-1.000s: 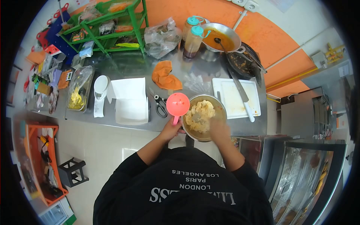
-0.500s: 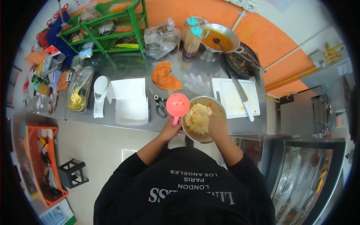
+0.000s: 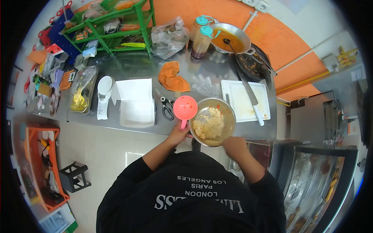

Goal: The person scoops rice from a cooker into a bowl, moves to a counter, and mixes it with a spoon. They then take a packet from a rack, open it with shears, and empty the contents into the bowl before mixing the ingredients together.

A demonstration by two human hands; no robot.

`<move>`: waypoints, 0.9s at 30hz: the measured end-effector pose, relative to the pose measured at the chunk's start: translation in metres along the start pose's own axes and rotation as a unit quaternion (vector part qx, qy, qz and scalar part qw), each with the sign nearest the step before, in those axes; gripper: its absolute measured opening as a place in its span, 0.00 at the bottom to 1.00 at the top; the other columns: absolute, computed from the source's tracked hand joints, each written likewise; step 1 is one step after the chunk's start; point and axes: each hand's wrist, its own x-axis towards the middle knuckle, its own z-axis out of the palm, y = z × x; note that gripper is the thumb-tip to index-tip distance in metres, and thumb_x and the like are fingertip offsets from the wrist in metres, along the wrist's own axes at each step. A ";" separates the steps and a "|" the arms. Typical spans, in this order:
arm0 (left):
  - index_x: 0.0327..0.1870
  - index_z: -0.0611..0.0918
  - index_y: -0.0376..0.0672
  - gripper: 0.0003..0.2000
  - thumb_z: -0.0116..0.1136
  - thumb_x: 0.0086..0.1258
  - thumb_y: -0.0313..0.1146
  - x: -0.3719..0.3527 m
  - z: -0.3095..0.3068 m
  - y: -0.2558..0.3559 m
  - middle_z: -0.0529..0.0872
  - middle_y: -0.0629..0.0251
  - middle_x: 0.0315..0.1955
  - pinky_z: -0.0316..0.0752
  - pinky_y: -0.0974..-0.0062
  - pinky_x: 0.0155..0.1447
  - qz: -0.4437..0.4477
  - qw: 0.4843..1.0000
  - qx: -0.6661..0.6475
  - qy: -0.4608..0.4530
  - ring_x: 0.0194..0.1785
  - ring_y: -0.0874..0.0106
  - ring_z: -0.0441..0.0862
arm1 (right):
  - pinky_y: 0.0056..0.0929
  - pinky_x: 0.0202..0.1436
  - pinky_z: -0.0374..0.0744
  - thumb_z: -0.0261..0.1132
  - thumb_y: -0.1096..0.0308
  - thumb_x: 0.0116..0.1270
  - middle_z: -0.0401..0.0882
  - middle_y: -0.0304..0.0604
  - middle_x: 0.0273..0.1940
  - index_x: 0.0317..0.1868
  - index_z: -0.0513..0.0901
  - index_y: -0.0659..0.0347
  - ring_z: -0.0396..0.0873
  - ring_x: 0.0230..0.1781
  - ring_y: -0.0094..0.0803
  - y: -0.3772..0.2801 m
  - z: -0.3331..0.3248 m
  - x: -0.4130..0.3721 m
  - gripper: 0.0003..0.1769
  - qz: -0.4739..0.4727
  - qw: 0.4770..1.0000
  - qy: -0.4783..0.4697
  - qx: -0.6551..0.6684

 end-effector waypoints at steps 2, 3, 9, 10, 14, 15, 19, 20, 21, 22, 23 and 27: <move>0.54 0.66 0.49 0.10 0.48 0.76 0.33 0.002 0.001 -0.002 0.74 0.72 0.38 0.63 0.89 0.20 -0.004 1.000 0.004 -0.008 0.30 0.78 0.84 | 0.46 0.37 0.81 0.53 0.69 0.66 0.84 0.53 0.31 0.34 0.82 0.59 0.85 0.33 0.48 -0.030 0.023 0.010 0.11 0.024 0.997 0.030 0.062; 0.54 0.66 0.49 0.10 0.48 0.76 0.34 0.004 -0.002 -0.004 0.74 0.71 0.39 0.63 0.89 0.20 -0.014 1.000 0.002 -0.014 0.30 0.77 0.84 | 0.48 0.38 0.81 0.52 0.69 0.67 0.84 0.55 0.32 0.35 0.82 0.60 0.84 0.34 0.50 -0.044 0.034 0.020 0.11 0.044 0.990 0.061 0.121; 0.51 0.66 0.48 0.08 0.48 0.76 0.34 -0.001 0.001 0.000 0.74 0.70 0.39 0.64 0.89 0.20 0.006 1.000 0.014 -0.010 0.30 0.77 0.84 | 0.50 0.41 0.79 0.50 0.67 0.69 0.83 0.59 0.33 0.38 0.80 0.63 0.83 0.38 0.54 -0.026 0.034 0.063 0.13 0.191 0.946 0.165 0.202; 0.50 0.66 0.47 0.08 0.48 0.76 0.34 -0.001 0.002 0.001 0.74 0.69 0.39 0.64 0.89 0.20 0.002 1.000 0.016 -0.010 0.31 0.77 0.84 | 0.50 0.41 0.79 0.50 0.67 0.69 0.83 0.59 0.33 0.38 0.80 0.63 0.83 0.38 0.54 -0.006 0.039 0.063 0.13 0.192 0.946 0.165 0.202; 0.49 0.66 0.47 0.07 0.48 0.76 0.34 0.000 0.001 -0.002 0.74 0.69 0.39 0.64 0.89 0.20 0.001 1.000 0.015 -0.007 0.31 0.77 0.84 | 0.49 0.40 0.80 0.50 0.66 0.70 0.83 0.57 0.33 0.39 0.80 0.64 0.83 0.38 0.52 0.037 0.027 0.044 0.13 0.168 0.963 0.136 0.159; 0.49 0.66 0.47 0.07 0.48 0.76 0.34 0.000 0.001 -0.002 0.74 0.69 0.39 0.63 0.88 0.19 0.002 1.000 0.015 -0.007 0.31 0.77 0.84 | 0.48 0.39 0.80 0.51 0.66 0.70 0.83 0.55 0.33 0.39 0.79 0.63 0.84 0.36 0.51 0.036 0.019 0.039 0.12 0.208 0.953 0.140 0.169; 0.49 0.66 0.48 0.07 0.48 0.76 0.35 0.000 0.000 -0.001 0.74 0.69 0.38 0.62 0.88 0.18 0.003 1.000 0.012 -0.015 0.31 0.77 0.85 | 0.44 0.34 0.82 0.53 0.67 0.68 0.84 0.53 0.31 0.37 0.79 0.63 0.85 0.32 0.47 0.006 0.039 0.053 0.10 0.225 0.949 0.192 0.109; 0.49 0.66 0.48 0.07 0.48 0.76 0.35 0.000 0.000 -0.001 0.74 0.69 0.38 0.62 0.88 0.18 0.002 1.000 0.013 -0.017 0.31 0.77 0.85 | 0.42 0.31 0.82 0.53 0.67 0.67 0.84 0.52 0.30 0.37 0.78 0.62 0.85 0.31 0.45 -0.005 0.070 0.067 0.09 0.212 0.951 0.218 0.058; 0.49 0.66 0.48 0.07 0.48 0.76 0.34 0.000 0.001 -0.002 0.74 0.69 0.38 0.62 0.88 0.18 -0.001 1.000 0.009 -0.014 0.30 0.77 0.85 | 0.40 0.29 0.82 0.54 0.68 0.67 0.84 0.51 0.28 0.36 0.78 0.62 0.85 0.29 0.43 -0.016 0.074 0.073 0.08 0.197 0.950 0.244 0.007; 0.49 0.66 0.48 0.07 0.48 0.77 0.34 0.001 0.000 -0.001 0.74 0.69 0.37 0.62 0.88 0.18 -0.001 1.000 0.003 -0.010 0.30 0.77 0.85 | 0.40 0.29 0.82 0.54 0.68 0.67 0.84 0.51 0.28 0.36 0.78 0.62 0.85 0.29 0.43 -0.016 0.075 0.074 0.08 0.195 0.949 0.246 0.006; 0.49 0.66 0.48 0.07 0.48 0.77 0.34 0.001 0.000 -0.001 0.74 0.69 0.37 0.62 0.88 0.18 0.000 1.000 0.003 -0.009 0.30 0.77 0.85 | 0.39 0.28 0.82 0.54 0.68 0.66 0.84 0.51 0.28 0.36 0.78 0.62 0.86 0.29 0.43 -0.023 0.054 0.064 0.08 0.199 0.957 0.206 0.046; 0.49 0.66 0.48 0.07 0.48 0.77 0.34 -0.001 0.001 0.002 0.74 0.70 0.37 0.61 0.88 0.17 -0.009 1.000 0.013 -0.014 0.31 0.76 0.85 | 0.39 0.29 0.82 0.54 0.69 0.66 0.84 0.50 0.26 0.35 0.78 0.61 0.86 0.29 0.44 -0.012 0.015 0.045 0.07 0.214 0.956 0.196 0.031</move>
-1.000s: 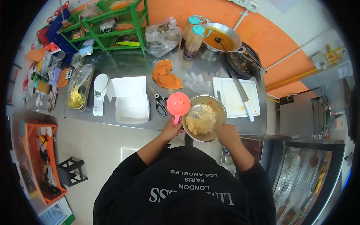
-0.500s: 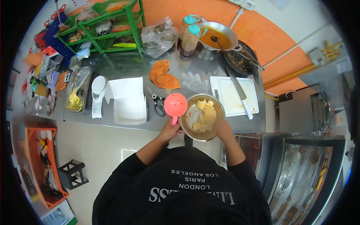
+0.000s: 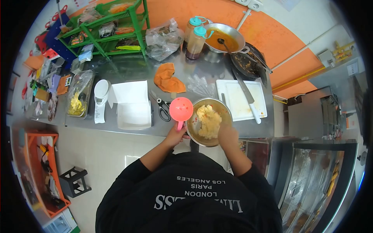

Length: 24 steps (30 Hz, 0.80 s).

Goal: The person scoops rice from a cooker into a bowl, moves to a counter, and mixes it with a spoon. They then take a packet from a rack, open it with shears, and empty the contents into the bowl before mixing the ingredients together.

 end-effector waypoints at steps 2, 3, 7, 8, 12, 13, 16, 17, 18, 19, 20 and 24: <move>0.49 0.66 0.48 0.07 0.47 0.77 0.35 -0.002 0.000 -0.001 0.74 0.70 0.37 0.61 0.88 0.17 -0.011 1.000 0.003 -0.002 0.32 0.76 0.86 | 0.40 0.29 0.82 0.53 0.69 0.67 0.84 0.51 0.26 0.36 0.78 0.61 0.86 0.29 0.44 0.004 0.002 0.020 0.08 0.036 0.999 -0.004 0.035; 0.49 0.66 0.48 0.07 0.47 0.77 0.35 -0.001 -0.002 -0.002 0.74 0.69 0.37 0.61 0.88 0.17 -0.007 1.000 -0.001 -0.015 0.33 0.75 0.86 | 0.41 0.30 0.82 0.53 0.69 0.67 0.84 0.51 0.26 0.36 0.78 0.61 0.86 0.29 0.45 0.005 0.007 0.027 0.08 0.069 0.995 -0.006 0.071; 0.50 0.65 0.47 0.07 0.47 0.77 0.35 -0.001 0.002 -0.002 0.73 0.68 0.39 0.61 0.89 0.18 0.019 1.000 0.005 -0.024 0.37 0.71 0.87 | 0.44 0.31 0.82 0.52 0.68 0.68 0.84 0.52 0.27 0.37 0.78 0.62 0.85 0.29 0.47 -0.028 0.038 0.021 0.09 -0.037 0.997 -0.008 0.069; 0.50 0.65 0.47 0.07 0.47 0.77 0.35 -0.001 0.001 -0.002 0.73 0.68 0.39 0.61 0.89 0.18 0.020 1.000 0.003 -0.022 0.37 0.71 0.87 | 0.45 0.31 0.82 0.52 0.69 0.68 0.84 0.53 0.28 0.37 0.77 0.63 0.85 0.29 0.47 -0.034 0.028 0.011 0.09 -0.081 0.994 -0.028 0.074; 0.56 0.64 0.47 0.11 0.46 0.77 0.35 0.002 -0.003 -0.008 0.73 0.68 0.41 0.62 0.88 0.19 0.013 1.000 0.005 -0.025 0.37 0.70 0.87 | 0.47 0.31 0.81 0.52 0.68 0.68 0.83 0.54 0.27 0.38 0.77 0.64 0.85 0.28 0.48 -0.025 0.003 0.005 0.09 -0.095 0.990 -0.041 0.096; 0.60 0.64 0.47 0.14 0.46 0.78 0.35 0.003 -0.004 -0.011 0.74 0.67 0.42 0.62 0.88 0.19 0.021 0.999 0.014 -0.030 0.37 0.70 0.87 | 0.47 0.31 0.81 0.52 0.68 0.68 0.83 0.54 0.27 0.38 0.77 0.64 0.85 0.28 0.48 -0.020 0.003 0.013 0.09 -0.093 0.990 -0.044 0.096; 0.65 0.61 0.47 0.18 0.45 0.78 0.34 0.003 -0.004 -0.004 0.76 0.67 0.44 0.63 0.88 0.19 0.035 0.998 0.020 -0.041 0.37 0.71 0.87 | 0.47 0.31 0.81 0.52 0.68 0.68 0.83 0.54 0.27 0.39 0.77 0.62 0.84 0.27 0.48 -0.016 0.016 0.035 0.09 0.048 0.990 -0.001 0.130; 0.65 0.61 0.47 0.18 0.45 0.78 0.34 0.004 -0.005 -0.003 0.76 0.67 0.44 0.63 0.88 0.19 0.036 0.998 0.021 -0.041 0.37 0.71 0.87 | 0.47 0.34 0.80 0.52 0.67 0.68 0.83 0.52 0.29 0.39 0.78 0.61 0.84 0.30 0.48 -0.021 0.023 0.038 0.09 -0.017 0.993 -0.044 0.104; 0.66 0.60 0.46 0.19 0.45 0.78 0.34 0.005 -0.006 -0.001 0.76 0.66 0.45 0.63 0.88 0.19 0.035 0.998 0.021 -0.037 0.37 0.71 0.87 | 0.48 0.36 0.80 0.52 0.65 0.69 0.83 0.51 0.31 0.40 0.78 0.59 0.84 0.33 0.47 -0.024 0.028 0.039 0.10 -0.084 0.990 -0.087 0.076; 0.67 0.60 0.46 0.20 0.45 0.78 0.34 0.006 -0.007 0.000 0.77 0.66 0.46 0.63 0.88 0.19 0.033 0.999 0.019 -0.031 0.37 0.71 0.87 | 0.48 0.36 0.80 0.52 0.65 0.69 0.83 0.51 0.31 0.40 0.78 0.59 0.84 0.33 0.47 -0.023 0.034 0.033 0.10 -0.086 0.990 -0.086 0.077; 0.67 0.60 0.46 0.20 0.45 0.78 0.34 0.007 -0.010 -0.001 0.77 0.66 0.46 0.63 0.88 0.19 0.033 0.999 0.018 -0.029 0.37 0.71 0.87 | 0.48 0.37 0.79 0.52 0.67 0.68 0.84 0.50 0.32 0.40 0.79 0.59 0.84 0.34 0.47 -0.024 0.031 0.019 0.10 -0.133 0.984 -0.083 0.083; 0.63 0.62 0.45 0.16 0.44 0.78 0.34 0.007 -0.013 -0.007 0.77 0.66 0.44 0.63 0.88 0.19 0.057 0.998 -0.001 -0.021 0.37 0.71 0.87 | 0.48 0.34 0.81 0.53 0.68 0.66 0.84 0.53 0.30 0.38 0.78 0.61 0.85 0.32 0.48 -0.021 -0.033 -0.019 0.08 -0.110 0.985 -0.108 0.075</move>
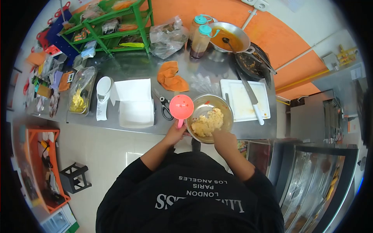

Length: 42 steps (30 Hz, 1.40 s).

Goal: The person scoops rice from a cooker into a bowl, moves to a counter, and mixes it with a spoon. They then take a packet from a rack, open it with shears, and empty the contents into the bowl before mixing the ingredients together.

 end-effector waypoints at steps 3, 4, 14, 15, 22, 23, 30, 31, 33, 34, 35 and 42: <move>0.60 0.63 0.45 0.14 0.45 0.78 0.33 -0.004 0.007 0.001 0.76 0.67 0.44 0.64 0.88 0.20 -0.014 1.000 -0.004 0.010 0.37 0.71 0.87 | 0.48 0.37 0.81 0.53 0.66 0.67 0.83 0.54 0.30 0.39 0.78 0.61 0.85 0.32 0.49 -0.009 0.013 -0.015 0.10 -0.037 0.998 -0.045 0.018; 0.59 0.64 0.45 0.13 0.45 0.77 0.34 -0.004 0.010 0.003 0.76 0.67 0.43 0.64 0.88 0.20 -0.018 1.000 -0.002 0.016 0.37 0.71 0.87 | 0.48 0.37 0.81 0.53 0.66 0.67 0.83 0.54 0.30 0.39 0.78 0.61 0.85 0.32 0.49 -0.004 0.028 -0.010 0.10 -0.033 0.998 -0.044 0.019; 0.59 0.62 0.47 0.14 0.45 0.77 0.33 -0.006 0.015 0.007 0.74 0.68 0.40 0.66 0.87 0.20 -0.022 0.999 -0.003 0.026 0.36 0.71 0.87 | 0.45 0.37 0.82 0.51 0.61 0.71 0.84 0.55 0.32 0.30 0.80 0.61 0.84 0.33 0.51 0.074 0.014 0.018 0.17 0.106 0.994 0.031 0.014; 0.59 0.62 0.47 0.14 0.45 0.77 0.33 -0.006 0.014 0.009 0.74 0.68 0.40 0.66 0.88 0.21 -0.026 0.999 -0.007 0.022 0.35 0.71 0.87 | 0.45 0.37 0.82 0.52 0.62 0.70 0.84 0.55 0.32 0.32 0.80 0.61 0.85 0.33 0.51 0.066 0.012 0.016 0.15 0.115 0.992 0.045 0.000; 0.51 0.64 0.46 0.08 0.46 0.77 0.35 -0.007 0.015 0.010 0.75 0.67 0.38 0.65 0.88 0.20 -0.015 0.999 -0.027 0.021 0.34 0.72 0.86 | 0.45 0.36 0.82 0.51 0.68 0.68 0.83 0.51 0.28 0.38 0.79 0.61 0.85 0.31 0.48 0.016 0.033 0.005 0.10 0.075 0.997 -0.006 -0.001; 0.51 0.64 0.46 0.08 0.46 0.77 0.35 -0.008 0.015 0.011 0.75 0.67 0.38 0.65 0.88 0.20 -0.015 0.999 -0.028 0.023 0.34 0.72 0.86 | 0.45 0.36 0.82 0.51 0.68 0.68 0.83 0.51 0.28 0.38 0.79 0.61 0.85 0.31 0.48 0.012 0.018 -0.003 0.10 0.074 0.997 -0.007 -0.002; 0.50 0.65 0.47 0.07 0.45 0.78 0.35 -0.005 0.013 0.005 0.76 0.66 0.38 0.63 0.89 0.19 -0.010 1.000 -0.006 0.026 0.35 0.73 0.86 | 0.43 0.34 0.81 0.53 0.66 0.67 0.83 0.52 0.30 0.39 0.79 0.59 0.85 0.33 0.47 0.041 0.041 0.004 0.10 -0.020 0.999 0.013 -0.047; 0.54 0.65 0.47 0.10 0.45 0.78 0.36 -0.005 0.012 0.008 0.77 0.66 0.39 0.63 0.90 0.19 -0.019 1.000 -0.001 0.018 0.35 0.74 0.86 | 0.43 0.34 0.81 0.53 0.65 0.67 0.84 0.51 0.31 0.39 0.80 0.58 0.84 0.33 0.47 0.047 0.036 0.016 0.10 -0.032 0.997 0.018 -0.072; 0.60 0.63 0.47 0.14 0.44 0.78 0.36 -0.010 0.014 0.008 0.78 0.65 0.42 0.63 0.89 0.19 -0.001 0.999 0.015 0.033 0.35 0.75 0.86 | 0.44 0.35 0.80 0.53 0.65 0.67 0.84 0.51 0.32 0.39 0.81 0.58 0.85 0.34 0.47 0.059 0.016 0.022 0.11 -0.033 0.998 0.021 -0.054; 0.65 0.61 0.47 0.18 0.43 0.78 0.37 -0.009 0.015 0.010 0.79 0.65 0.45 0.63 0.89 0.19 0.013 0.999 0.029 0.038 0.35 0.75 0.86 | 0.45 0.37 0.80 0.53 0.65 0.67 0.85 0.50 0.33 0.38 0.82 0.57 0.85 0.35 0.47 0.063 0.002 0.025 0.11 -0.026 0.999 0.021 -0.037; 0.65 0.61 0.47 0.18 0.43 0.78 0.37 -0.008 0.016 0.011 0.79 0.65 0.45 0.63 0.89 0.19 0.025 0.998 0.033 0.049 0.35 0.75 0.86 | 0.47 0.38 0.80 0.54 0.65 0.66 0.85 0.49 0.35 0.37 0.84 0.56 0.85 0.37 0.47 0.062 -0.016 0.022 0.11 -0.012 0.997 -0.035 -0.064; 0.67 0.64 0.51 0.24 0.51 0.74 0.46 -0.019 0.041 0.007 0.83 0.69 0.44 0.66 0.87 0.22 0.114 0.983 0.053 0.132 0.31 0.80 0.84 | 0.46 0.41 0.80 0.55 0.63 0.66 0.85 0.51 0.39 0.42 0.85 0.56 0.85 0.41 0.46 0.063 0.021 0.033 0.14 -0.197 0.977 -0.041 -0.069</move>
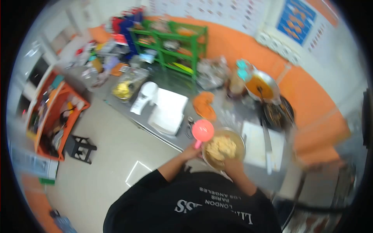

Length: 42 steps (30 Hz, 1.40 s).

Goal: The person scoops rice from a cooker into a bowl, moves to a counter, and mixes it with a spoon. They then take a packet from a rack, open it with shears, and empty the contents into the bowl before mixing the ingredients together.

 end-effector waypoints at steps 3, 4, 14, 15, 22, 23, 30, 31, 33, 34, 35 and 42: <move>0.66 0.65 0.53 0.23 0.52 0.73 0.48 -0.001 0.001 -0.016 0.82 0.73 0.42 0.66 0.87 0.22 -0.057 0.995 0.061 0.056 0.30 0.81 0.84 | 0.46 0.38 0.80 0.53 0.62 0.67 0.86 0.48 0.34 0.39 0.85 0.56 0.85 0.36 0.47 0.026 -0.002 0.020 0.14 0.024 0.997 0.075 -0.001; 0.65 0.66 0.54 0.23 0.52 0.73 0.48 -0.002 0.004 -0.023 0.81 0.73 0.41 0.66 0.87 0.22 -0.062 0.995 0.048 0.067 0.30 0.82 0.83 | 0.46 0.37 0.80 0.53 0.62 0.67 0.86 0.48 0.33 0.38 0.84 0.57 0.85 0.35 0.47 0.030 -0.015 0.021 0.14 0.027 0.996 0.080 0.001; 0.69 0.63 0.55 0.25 0.52 0.74 0.47 -0.022 0.039 -0.027 0.81 0.71 0.44 0.63 0.89 0.21 -0.073 0.983 -0.042 0.162 0.32 0.81 0.83 | 0.45 0.38 0.81 0.49 0.64 0.70 0.85 0.52 0.33 0.43 0.81 0.61 0.86 0.36 0.46 0.030 -0.022 0.039 0.15 -0.020 0.994 0.094 -0.048; 0.69 0.63 0.55 0.25 0.52 0.74 0.47 -0.022 0.040 -0.029 0.81 0.71 0.44 0.63 0.89 0.21 -0.073 0.983 -0.044 0.162 0.32 0.81 0.83 | 0.45 0.38 0.81 0.49 0.64 0.70 0.85 0.52 0.33 0.43 0.81 0.62 0.85 0.36 0.47 0.027 -0.038 0.034 0.15 -0.015 0.995 0.091 -0.025; 0.71 0.59 0.55 0.27 0.52 0.74 0.46 -0.024 0.031 -0.025 0.81 0.67 0.45 0.62 0.87 0.21 -0.093 0.989 -0.053 0.099 0.31 0.80 0.82 | 0.46 0.39 0.81 0.49 0.65 0.68 0.85 0.53 0.34 0.44 0.81 0.63 0.85 0.35 0.48 0.035 0.007 0.061 0.15 -0.004 0.996 0.087 -0.019; 0.69 0.62 0.56 0.25 0.52 0.74 0.46 -0.026 0.032 -0.020 0.82 0.69 0.38 0.60 0.88 0.19 -0.085 0.990 -0.055 0.103 0.26 0.84 0.79 | 0.46 0.39 0.81 0.49 0.65 0.68 0.85 0.53 0.34 0.44 0.81 0.63 0.85 0.35 0.48 0.031 -0.003 0.055 0.15 0.006 0.997 0.079 -0.015; 0.69 0.60 0.50 0.26 0.52 0.74 0.44 -0.020 0.012 -0.006 0.82 0.67 0.44 0.59 0.89 0.20 -0.150 0.988 -0.017 -0.017 0.35 0.82 0.83 | 0.46 0.40 0.80 0.53 0.61 0.68 0.85 0.52 0.37 0.40 0.82 0.59 0.84 0.38 0.47 0.006 0.023 0.037 0.15 0.069 0.997 0.033 0.017; 0.68 0.61 0.49 0.25 0.52 0.75 0.44 -0.018 0.011 0.001 0.82 0.66 0.47 0.59 0.88 0.20 -0.124 0.992 -0.022 -0.011 0.41 0.80 0.85 | 0.44 0.37 0.80 0.53 0.64 0.66 0.85 0.51 0.34 0.39 0.82 0.59 0.85 0.35 0.46 0.004 0.022 0.034 0.12 0.040 0.997 0.059 -0.003; 0.67 0.61 0.49 0.24 0.51 0.75 0.43 -0.010 -0.001 -0.013 0.81 0.66 0.50 0.59 0.88 0.21 -0.147 0.988 -0.017 -0.050 0.45 0.79 0.85 | 0.43 0.33 0.81 0.55 0.66 0.65 0.85 0.49 0.31 0.37 0.81 0.60 0.85 0.31 0.44 0.002 -0.001 0.020 0.10 0.012 0.997 0.066 -0.031; 0.67 0.62 0.49 0.22 0.50 0.76 0.42 -0.006 -0.005 -0.018 0.81 0.66 0.52 0.59 0.89 0.22 -0.161 0.984 -0.012 -0.071 0.50 0.77 0.84 | 0.43 0.33 0.81 0.55 0.66 0.65 0.85 0.49 0.31 0.37 0.81 0.60 0.85 0.31 0.44 0.001 -0.021 0.007 0.10 0.027 0.997 0.062 -0.028; 0.65 0.62 0.49 0.21 0.49 0.76 0.42 -0.008 -0.003 -0.004 0.81 0.67 0.52 0.59 0.89 0.24 -0.169 0.983 -0.013 -0.073 0.49 0.78 0.84 | 0.43 0.33 0.81 0.55 0.66 0.64 0.85 0.50 0.31 0.37 0.82 0.59 0.85 0.32 0.45 0.001 -0.041 -0.006 0.10 0.044 0.998 0.027 -0.020; 0.65 0.61 0.50 0.20 0.47 0.77 0.41 0.007 -0.017 -0.002 0.80 0.68 0.52 0.60 0.87 0.26 -0.216 0.962 0.021 -0.163 0.52 0.77 0.83 | 0.46 0.38 0.81 0.53 0.65 0.68 0.85 0.52 0.33 0.39 0.83 0.58 0.85 0.36 0.47 -0.043 0.027 0.023 0.11 0.125 0.987 0.052 0.086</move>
